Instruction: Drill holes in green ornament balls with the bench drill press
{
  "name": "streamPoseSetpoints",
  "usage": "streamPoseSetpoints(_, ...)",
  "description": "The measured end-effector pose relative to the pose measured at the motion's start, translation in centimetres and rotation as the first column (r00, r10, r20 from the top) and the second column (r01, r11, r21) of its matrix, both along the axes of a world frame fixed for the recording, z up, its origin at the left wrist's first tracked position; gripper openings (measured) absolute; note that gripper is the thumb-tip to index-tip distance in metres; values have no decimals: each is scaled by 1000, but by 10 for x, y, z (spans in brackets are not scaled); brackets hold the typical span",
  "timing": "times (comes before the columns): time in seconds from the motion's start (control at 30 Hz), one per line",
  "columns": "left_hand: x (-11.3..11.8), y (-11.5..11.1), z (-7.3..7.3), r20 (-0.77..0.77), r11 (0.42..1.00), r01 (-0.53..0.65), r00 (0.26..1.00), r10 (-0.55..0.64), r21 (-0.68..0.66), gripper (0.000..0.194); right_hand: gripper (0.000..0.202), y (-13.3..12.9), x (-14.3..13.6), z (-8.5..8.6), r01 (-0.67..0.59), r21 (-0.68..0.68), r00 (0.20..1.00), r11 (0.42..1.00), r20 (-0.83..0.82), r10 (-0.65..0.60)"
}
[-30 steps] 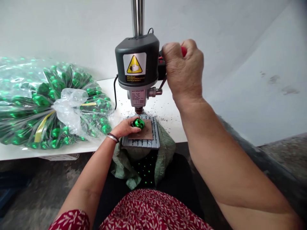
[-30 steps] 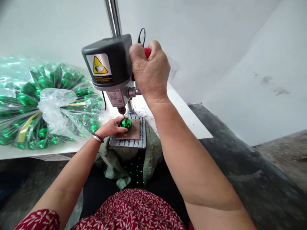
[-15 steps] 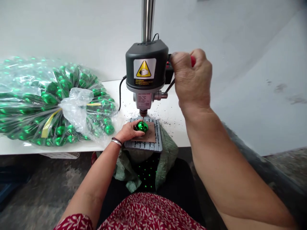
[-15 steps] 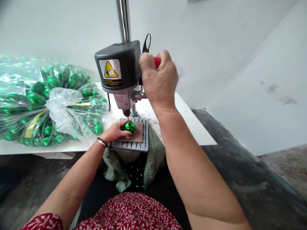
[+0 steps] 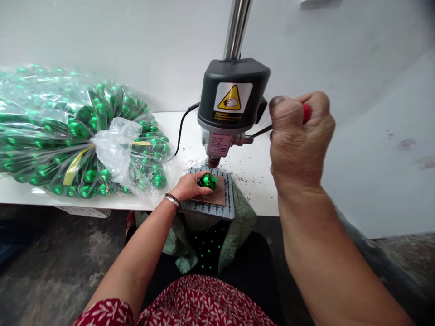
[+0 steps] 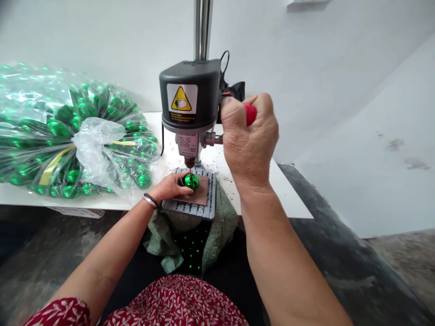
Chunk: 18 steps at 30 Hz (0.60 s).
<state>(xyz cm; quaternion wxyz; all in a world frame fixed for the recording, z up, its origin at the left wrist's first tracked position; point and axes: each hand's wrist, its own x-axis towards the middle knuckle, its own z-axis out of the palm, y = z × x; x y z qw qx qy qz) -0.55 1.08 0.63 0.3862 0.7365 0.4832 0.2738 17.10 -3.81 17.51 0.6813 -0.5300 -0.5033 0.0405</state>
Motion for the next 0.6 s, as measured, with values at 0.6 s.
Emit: streamPoseSetpoints(0.6,0,-1,2,-134,997,69,989,-65,27,63,24,-14,-5,-11,119,23,991,993,58,-120)
